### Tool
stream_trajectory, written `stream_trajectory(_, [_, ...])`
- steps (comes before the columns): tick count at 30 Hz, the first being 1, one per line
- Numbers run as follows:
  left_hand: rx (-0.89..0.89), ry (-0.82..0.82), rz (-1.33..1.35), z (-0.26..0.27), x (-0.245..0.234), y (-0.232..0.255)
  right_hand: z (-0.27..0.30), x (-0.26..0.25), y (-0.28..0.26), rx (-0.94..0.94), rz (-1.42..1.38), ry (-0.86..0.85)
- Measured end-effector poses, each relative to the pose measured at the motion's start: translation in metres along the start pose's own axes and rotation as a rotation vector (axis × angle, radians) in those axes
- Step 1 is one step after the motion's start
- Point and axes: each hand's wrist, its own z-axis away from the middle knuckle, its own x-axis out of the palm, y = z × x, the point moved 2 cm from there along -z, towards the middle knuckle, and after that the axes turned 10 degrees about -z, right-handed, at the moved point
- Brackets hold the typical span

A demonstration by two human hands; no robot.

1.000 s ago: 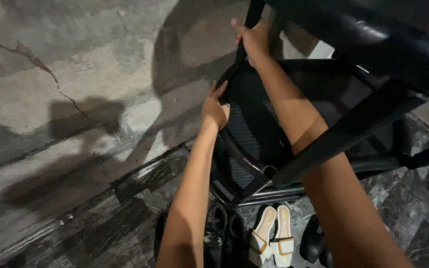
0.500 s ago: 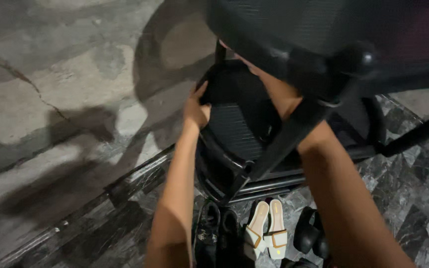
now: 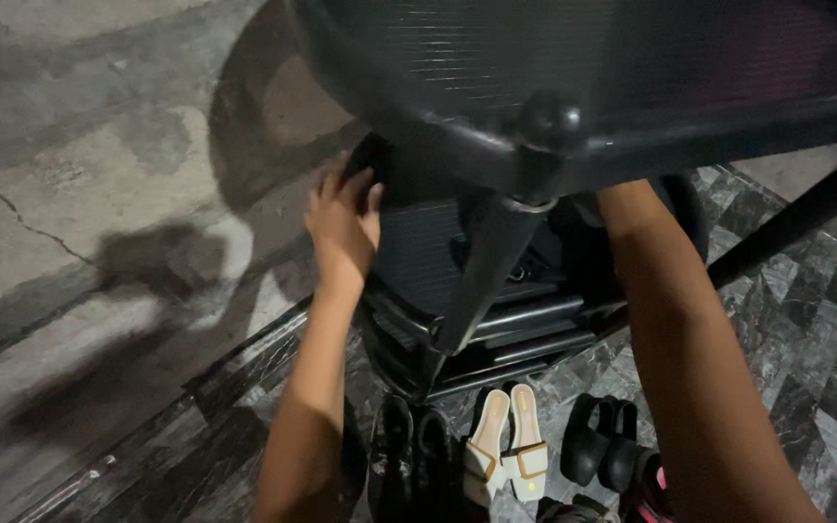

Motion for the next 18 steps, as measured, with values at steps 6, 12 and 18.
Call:
stream_trajectory(6, [0.052, -0.083, 0.984, 0.062, -0.066, 0.058, -0.020, -0.011, 0.011, 0.008, 0.037, 0.053])
stream_trajectory(12, [0.545, 0.356, 0.429, 0.143, -0.091, 0.111, -0.033, -0.006, 0.022, 0.018, 0.050, 0.059])
stream_trajectory(18, [0.526, -0.074, 0.352, 0.122, -0.025, 0.220, -0.032, 0.000, 0.031, -0.020, 0.021, 0.102])
